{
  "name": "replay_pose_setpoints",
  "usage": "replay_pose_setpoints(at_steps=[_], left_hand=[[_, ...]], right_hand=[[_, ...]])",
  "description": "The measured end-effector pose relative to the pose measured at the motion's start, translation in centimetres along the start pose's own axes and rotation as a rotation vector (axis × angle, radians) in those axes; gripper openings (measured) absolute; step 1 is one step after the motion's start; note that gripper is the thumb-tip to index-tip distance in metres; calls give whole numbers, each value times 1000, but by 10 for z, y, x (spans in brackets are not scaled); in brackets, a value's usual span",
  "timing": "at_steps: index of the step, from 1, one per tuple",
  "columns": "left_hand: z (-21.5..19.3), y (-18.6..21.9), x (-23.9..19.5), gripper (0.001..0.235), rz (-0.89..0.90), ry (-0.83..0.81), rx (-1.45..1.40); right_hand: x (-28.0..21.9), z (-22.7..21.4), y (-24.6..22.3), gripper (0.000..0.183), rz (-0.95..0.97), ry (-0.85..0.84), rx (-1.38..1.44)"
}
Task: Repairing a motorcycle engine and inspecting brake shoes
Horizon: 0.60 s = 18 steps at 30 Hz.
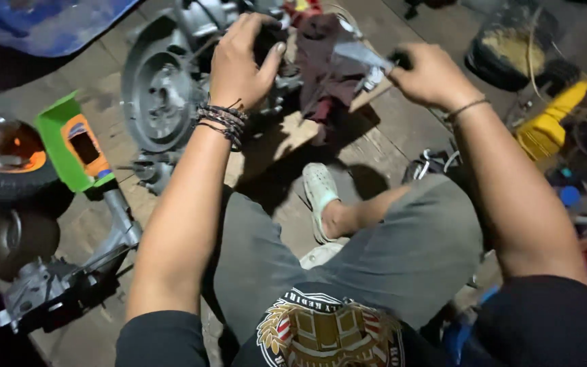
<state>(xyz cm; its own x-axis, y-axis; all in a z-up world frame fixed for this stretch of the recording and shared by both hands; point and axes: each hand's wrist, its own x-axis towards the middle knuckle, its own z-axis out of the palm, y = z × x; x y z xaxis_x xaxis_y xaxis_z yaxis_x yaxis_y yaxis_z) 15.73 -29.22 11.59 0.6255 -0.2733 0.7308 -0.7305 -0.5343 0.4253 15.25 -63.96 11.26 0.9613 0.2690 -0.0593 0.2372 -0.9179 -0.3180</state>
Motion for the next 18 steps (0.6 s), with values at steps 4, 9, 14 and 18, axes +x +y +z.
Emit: replay_pose_setpoints(at_steps=[4,9,14,18], left_hand=[[40,17,7,31,-33,-226,41],[85,29,14,48,-178,-553,145],[121,20,18,49,-265,-698,218],[148,21,19,50,-335,-722,211]], right_hand=[[-6,-10,27,31,16,135,109],[0,6,68,16,193,132,216],[13,44,132,25,308,55,228],[-5,37,133,29,443,-22,230]])
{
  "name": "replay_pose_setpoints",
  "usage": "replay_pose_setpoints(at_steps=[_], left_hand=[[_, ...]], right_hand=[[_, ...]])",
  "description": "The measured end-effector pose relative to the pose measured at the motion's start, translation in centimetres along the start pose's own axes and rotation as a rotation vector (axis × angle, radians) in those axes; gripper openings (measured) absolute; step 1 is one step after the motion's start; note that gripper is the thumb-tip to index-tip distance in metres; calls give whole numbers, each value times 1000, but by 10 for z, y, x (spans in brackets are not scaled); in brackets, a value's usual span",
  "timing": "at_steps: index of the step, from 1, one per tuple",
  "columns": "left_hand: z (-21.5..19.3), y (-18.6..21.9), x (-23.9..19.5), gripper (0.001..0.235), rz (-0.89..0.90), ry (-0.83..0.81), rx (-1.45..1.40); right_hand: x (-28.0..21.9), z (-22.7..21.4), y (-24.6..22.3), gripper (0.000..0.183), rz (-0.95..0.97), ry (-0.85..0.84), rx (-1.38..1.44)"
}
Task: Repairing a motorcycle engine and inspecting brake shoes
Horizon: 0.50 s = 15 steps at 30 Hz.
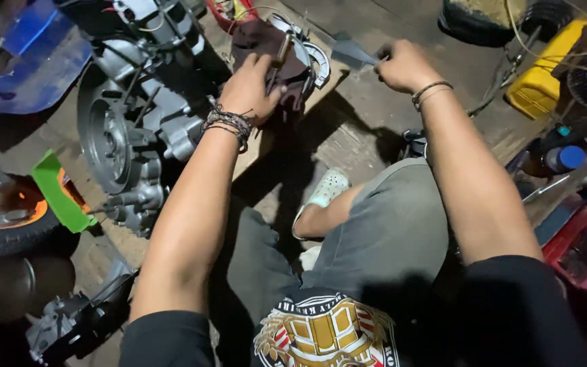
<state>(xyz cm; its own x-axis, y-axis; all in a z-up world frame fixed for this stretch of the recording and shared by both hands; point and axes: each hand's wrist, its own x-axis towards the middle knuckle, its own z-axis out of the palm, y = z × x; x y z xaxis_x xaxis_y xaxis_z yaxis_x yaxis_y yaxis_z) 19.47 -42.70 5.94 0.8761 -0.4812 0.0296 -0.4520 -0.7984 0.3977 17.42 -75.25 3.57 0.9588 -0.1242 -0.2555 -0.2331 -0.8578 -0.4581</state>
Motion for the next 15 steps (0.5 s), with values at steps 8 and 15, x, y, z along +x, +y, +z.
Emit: replay_pose_setpoints(at_steps=[8,15], left_hand=[[-1,26,50,69,85,-307,355],[76,29,107,41,456,-193,171]], right_hand=[[42,48,44,42,-165,137,88],[77,72,92,35,-276,574,389]])
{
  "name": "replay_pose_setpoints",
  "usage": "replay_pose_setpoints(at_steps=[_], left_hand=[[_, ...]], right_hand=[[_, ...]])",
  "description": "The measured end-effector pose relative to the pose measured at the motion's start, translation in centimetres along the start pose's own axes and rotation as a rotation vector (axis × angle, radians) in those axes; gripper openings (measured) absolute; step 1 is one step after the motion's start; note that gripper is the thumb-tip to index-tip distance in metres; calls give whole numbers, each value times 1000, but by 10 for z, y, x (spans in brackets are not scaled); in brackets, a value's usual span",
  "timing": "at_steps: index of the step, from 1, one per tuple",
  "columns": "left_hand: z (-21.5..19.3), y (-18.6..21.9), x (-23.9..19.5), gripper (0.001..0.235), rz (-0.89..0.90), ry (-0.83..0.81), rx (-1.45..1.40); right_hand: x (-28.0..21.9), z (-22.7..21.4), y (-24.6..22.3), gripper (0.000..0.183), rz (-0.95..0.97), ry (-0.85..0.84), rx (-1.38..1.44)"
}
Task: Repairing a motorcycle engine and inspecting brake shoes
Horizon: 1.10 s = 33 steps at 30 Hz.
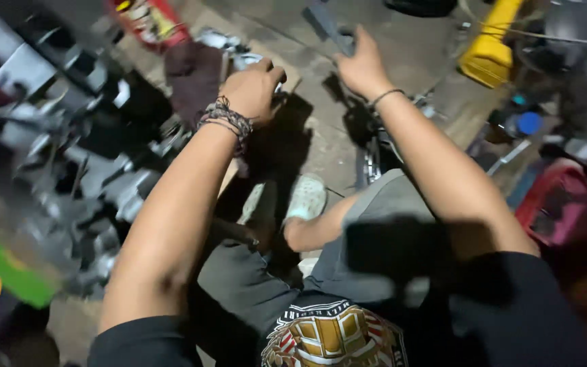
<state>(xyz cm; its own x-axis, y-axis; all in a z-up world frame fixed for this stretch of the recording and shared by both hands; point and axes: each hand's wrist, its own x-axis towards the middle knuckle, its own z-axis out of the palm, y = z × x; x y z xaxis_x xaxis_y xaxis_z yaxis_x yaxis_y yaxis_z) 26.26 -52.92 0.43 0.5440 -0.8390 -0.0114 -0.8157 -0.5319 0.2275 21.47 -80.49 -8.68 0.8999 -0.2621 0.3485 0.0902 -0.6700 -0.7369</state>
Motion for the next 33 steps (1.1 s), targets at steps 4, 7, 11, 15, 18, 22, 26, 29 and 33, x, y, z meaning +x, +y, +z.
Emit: replay_pose_setpoints(at_steps=[4,7,11,15,18,22,26,29,33], left_hand=[[10,12,49,45,67,-143,-17],[43,13,78,48,123,-179,18],[61,27,118,46,169,-308,-10],[75,58,134,47,328,-208,-63],[67,90,139,50,282,-268,-115],[52,117,129,61,268,-236,-231],[26,127,102,84,194,-202,-448],[15,114,96,96,65,-136,-595],[-12,100,78,85,-161,-99,-628]], right_hand=[[14,-30,-11,39,498,-43,-45],[4,-63,-12,38,646,-16,-24],[-38,-113,33,29,352,116,-81],[-100,-147,32,32,587,222,-198],[-138,-170,15,27,658,320,-145],[-166,-198,2,30,725,408,-142],[-161,-207,-17,39,669,546,-225],[-139,-187,-23,46,575,542,-31],[-124,-122,2,43,324,640,-119]])
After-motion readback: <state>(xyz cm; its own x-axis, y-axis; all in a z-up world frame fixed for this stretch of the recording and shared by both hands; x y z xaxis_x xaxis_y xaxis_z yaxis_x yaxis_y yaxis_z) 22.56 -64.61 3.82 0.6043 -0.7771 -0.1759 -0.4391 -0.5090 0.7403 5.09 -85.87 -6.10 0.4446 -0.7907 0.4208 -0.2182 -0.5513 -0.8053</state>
